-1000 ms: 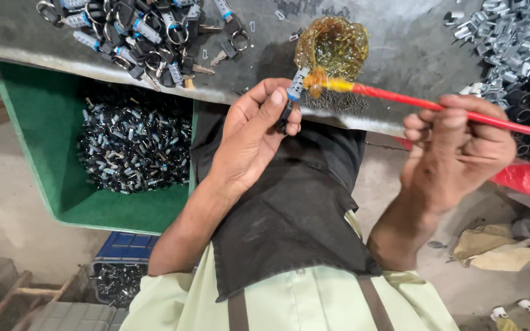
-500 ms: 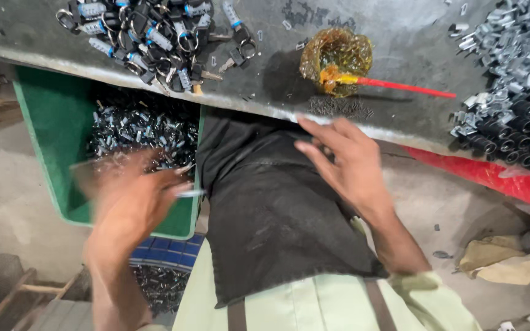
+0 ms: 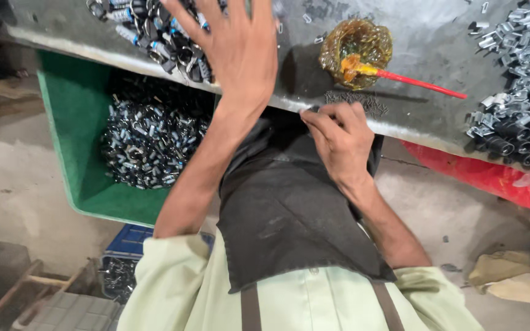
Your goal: The person repeatedly picks small cylindrical key components from a green bin, inserts a metal pin into each, applies a yellow substance with a red-handled brush, and places the finished items on the metal table. The process is repeated continuously.
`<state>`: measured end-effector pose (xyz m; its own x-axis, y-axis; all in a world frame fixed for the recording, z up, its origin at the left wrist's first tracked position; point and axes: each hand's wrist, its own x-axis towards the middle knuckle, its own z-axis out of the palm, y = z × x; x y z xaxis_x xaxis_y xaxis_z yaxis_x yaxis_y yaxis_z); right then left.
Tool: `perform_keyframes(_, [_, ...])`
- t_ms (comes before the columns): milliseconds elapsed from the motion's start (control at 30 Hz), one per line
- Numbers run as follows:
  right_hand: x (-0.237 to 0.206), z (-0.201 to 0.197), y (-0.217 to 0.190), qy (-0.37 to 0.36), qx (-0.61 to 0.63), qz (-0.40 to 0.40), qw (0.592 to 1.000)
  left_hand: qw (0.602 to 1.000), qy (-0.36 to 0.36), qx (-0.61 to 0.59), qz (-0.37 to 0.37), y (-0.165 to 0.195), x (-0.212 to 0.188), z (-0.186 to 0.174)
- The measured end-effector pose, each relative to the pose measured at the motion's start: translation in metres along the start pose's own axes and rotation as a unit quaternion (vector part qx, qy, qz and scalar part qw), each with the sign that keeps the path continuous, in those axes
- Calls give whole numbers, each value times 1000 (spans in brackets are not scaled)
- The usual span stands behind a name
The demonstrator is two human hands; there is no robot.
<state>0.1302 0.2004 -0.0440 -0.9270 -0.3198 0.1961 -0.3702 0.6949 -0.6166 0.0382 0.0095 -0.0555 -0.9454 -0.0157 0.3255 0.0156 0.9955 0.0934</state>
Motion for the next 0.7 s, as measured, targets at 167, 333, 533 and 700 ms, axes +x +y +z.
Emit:
perform_keyframes(167, [-17,-18,-6,11,278,123,953,808,-173,-533,-183,-17,-43,-71])
perform_keyframes(333, [-19,-24,-14,24,545,203,813,426,-227,-827,-287,15,-99,-82])
perform_keyframes(533, [-13,-21,-18,24,551,240,799,281,-238,-847,-384,39,-126,-69])
perform_keyframes(700, [-17,-21,-17,35,487,205,848,321,-247,-845,-350,40,-123,-73])
